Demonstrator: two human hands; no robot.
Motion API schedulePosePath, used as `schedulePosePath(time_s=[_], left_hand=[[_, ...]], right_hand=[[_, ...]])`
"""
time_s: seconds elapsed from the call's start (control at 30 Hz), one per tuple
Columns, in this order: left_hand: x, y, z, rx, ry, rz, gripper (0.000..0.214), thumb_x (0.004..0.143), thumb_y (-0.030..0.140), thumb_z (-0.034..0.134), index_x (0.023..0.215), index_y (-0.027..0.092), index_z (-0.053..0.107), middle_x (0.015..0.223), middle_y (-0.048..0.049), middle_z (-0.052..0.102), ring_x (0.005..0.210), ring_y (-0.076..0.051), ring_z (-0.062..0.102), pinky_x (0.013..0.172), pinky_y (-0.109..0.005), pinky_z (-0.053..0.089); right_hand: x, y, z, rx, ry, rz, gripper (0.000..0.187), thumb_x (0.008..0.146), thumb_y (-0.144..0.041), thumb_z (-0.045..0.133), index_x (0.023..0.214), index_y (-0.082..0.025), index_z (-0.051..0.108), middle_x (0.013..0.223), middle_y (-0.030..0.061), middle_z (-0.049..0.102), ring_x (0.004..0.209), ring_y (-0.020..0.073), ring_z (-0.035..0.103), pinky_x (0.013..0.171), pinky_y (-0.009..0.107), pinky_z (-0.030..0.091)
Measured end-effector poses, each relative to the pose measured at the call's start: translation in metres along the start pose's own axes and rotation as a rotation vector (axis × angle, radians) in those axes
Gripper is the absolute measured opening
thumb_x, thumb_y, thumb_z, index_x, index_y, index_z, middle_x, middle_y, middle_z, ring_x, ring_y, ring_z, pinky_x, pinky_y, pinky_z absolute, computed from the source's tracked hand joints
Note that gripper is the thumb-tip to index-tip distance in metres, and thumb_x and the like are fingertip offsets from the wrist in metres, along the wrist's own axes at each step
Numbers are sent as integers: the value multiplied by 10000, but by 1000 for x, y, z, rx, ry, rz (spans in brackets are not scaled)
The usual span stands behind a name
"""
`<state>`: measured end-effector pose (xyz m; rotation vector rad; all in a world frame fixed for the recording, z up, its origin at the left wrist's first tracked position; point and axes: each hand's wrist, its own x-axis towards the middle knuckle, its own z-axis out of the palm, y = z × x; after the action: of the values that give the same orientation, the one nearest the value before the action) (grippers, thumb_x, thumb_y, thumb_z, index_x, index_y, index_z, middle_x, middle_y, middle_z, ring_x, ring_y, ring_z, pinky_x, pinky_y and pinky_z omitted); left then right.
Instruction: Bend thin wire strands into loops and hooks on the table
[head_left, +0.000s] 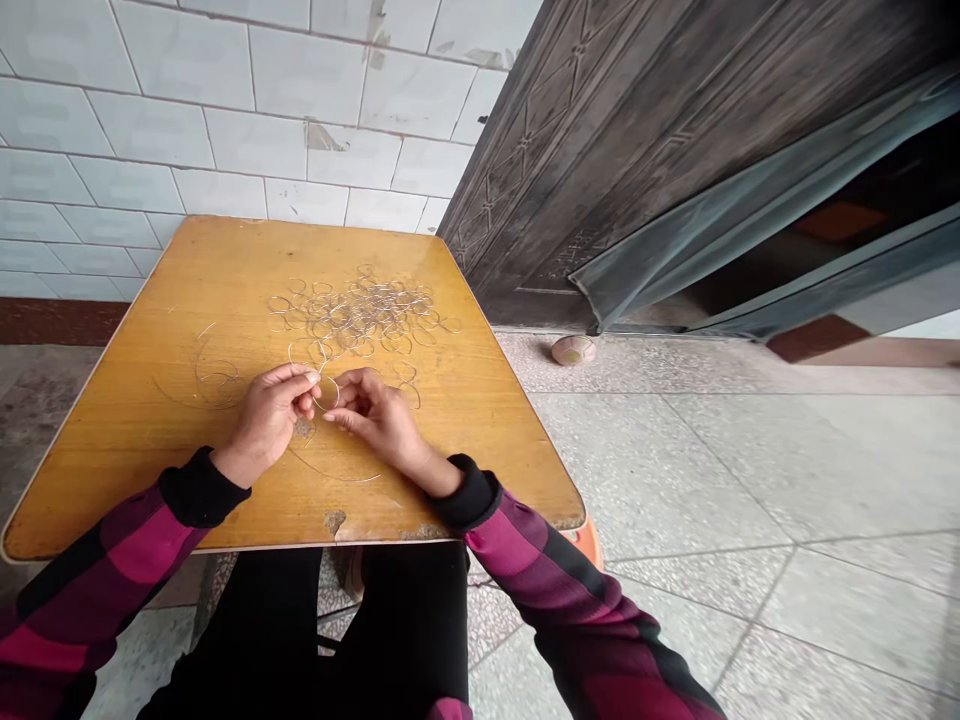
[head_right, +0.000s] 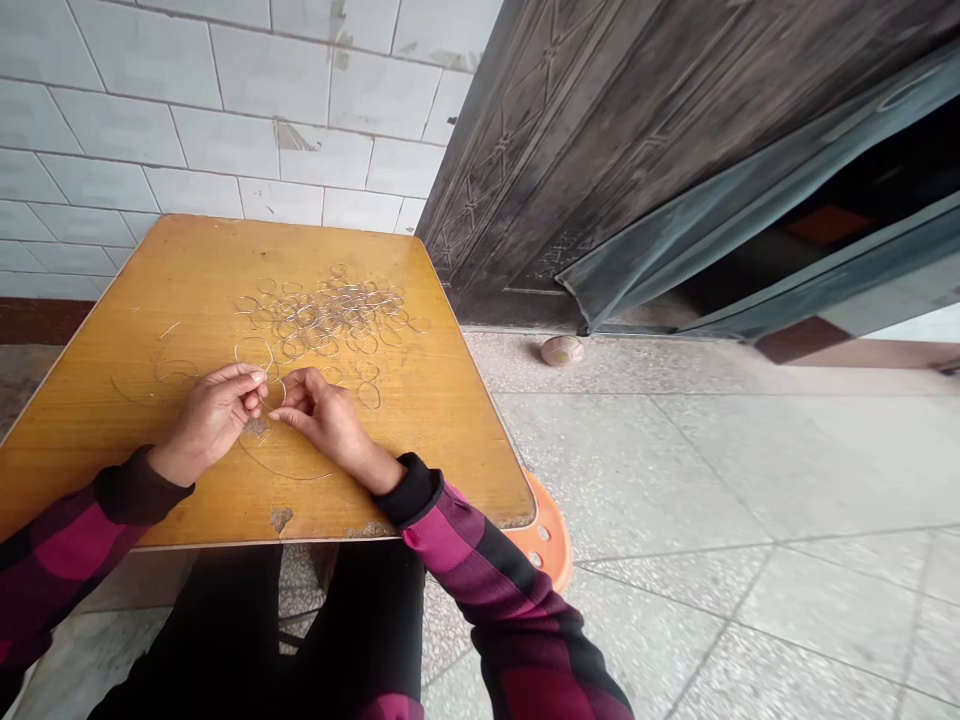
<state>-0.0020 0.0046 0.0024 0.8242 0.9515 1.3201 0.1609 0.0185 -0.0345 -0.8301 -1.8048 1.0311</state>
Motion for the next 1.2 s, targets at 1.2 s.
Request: schedulePosePath(time_s=[1.2], left_hand=[[-2, -9, 3, 111, 27, 30, 162, 630, 237, 691, 546, 159, 577, 497, 36, 515, 433, -64, 413, 426, -207, 323]], right_hand=[[-6, -8, 0, -912, 2, -585, 296, 991, -315, 464, 764, -145, 550, 687, 9, 514, 541, 93, 409, 507, 222, 330]])
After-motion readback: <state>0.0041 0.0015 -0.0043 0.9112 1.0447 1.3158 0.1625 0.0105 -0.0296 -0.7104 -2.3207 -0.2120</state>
